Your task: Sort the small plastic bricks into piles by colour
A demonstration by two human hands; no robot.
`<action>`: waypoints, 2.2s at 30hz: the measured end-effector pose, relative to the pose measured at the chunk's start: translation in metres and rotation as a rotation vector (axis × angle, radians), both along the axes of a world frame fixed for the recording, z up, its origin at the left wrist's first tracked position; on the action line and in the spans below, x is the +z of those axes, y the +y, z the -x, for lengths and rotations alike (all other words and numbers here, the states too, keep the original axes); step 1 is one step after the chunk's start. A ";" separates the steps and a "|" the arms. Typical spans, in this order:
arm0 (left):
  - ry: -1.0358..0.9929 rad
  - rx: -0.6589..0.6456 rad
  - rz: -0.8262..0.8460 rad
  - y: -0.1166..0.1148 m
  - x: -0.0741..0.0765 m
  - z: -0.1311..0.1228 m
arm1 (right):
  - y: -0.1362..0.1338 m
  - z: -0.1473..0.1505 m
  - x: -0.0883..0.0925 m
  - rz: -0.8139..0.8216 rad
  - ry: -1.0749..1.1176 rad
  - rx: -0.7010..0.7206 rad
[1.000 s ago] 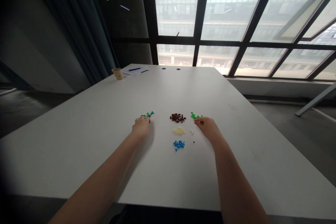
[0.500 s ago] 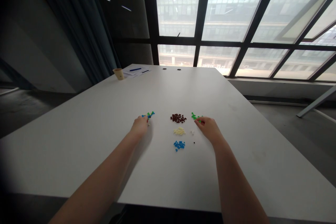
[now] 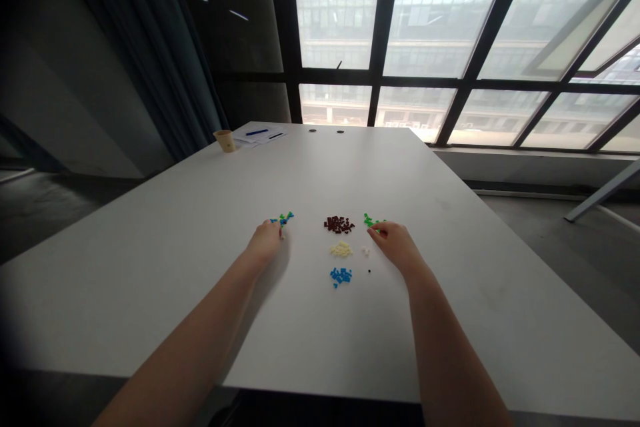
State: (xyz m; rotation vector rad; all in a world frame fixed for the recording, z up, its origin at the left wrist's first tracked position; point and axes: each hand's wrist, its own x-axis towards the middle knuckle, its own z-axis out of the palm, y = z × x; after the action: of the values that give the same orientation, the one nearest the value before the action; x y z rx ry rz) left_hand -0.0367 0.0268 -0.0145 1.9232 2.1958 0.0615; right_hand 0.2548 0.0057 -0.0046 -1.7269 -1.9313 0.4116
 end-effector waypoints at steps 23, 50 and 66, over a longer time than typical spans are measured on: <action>0.024 0.018 -0.071 0.007 -0.010 0.006 | -0.001 0.001 -0.001 0.033 0.037 0.029; -1.367 -0.342 -0.346 -0.031 0.007 -0.058 | -0.019 0.068 -0.001 -0.360 0.338 0.322; -0.977 -0.458 -0.521 -0.036 0.013 -0.055 | -0.022 0.069 0.004 -0.432 0.366 0.295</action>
State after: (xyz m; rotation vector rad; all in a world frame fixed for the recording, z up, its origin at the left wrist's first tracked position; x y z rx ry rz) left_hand 0.0183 -0.0089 -0.0019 1.9290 1.1269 1.2813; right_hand 0.1860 -0.0161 -0.0011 -1.0207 -1.8363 0.3526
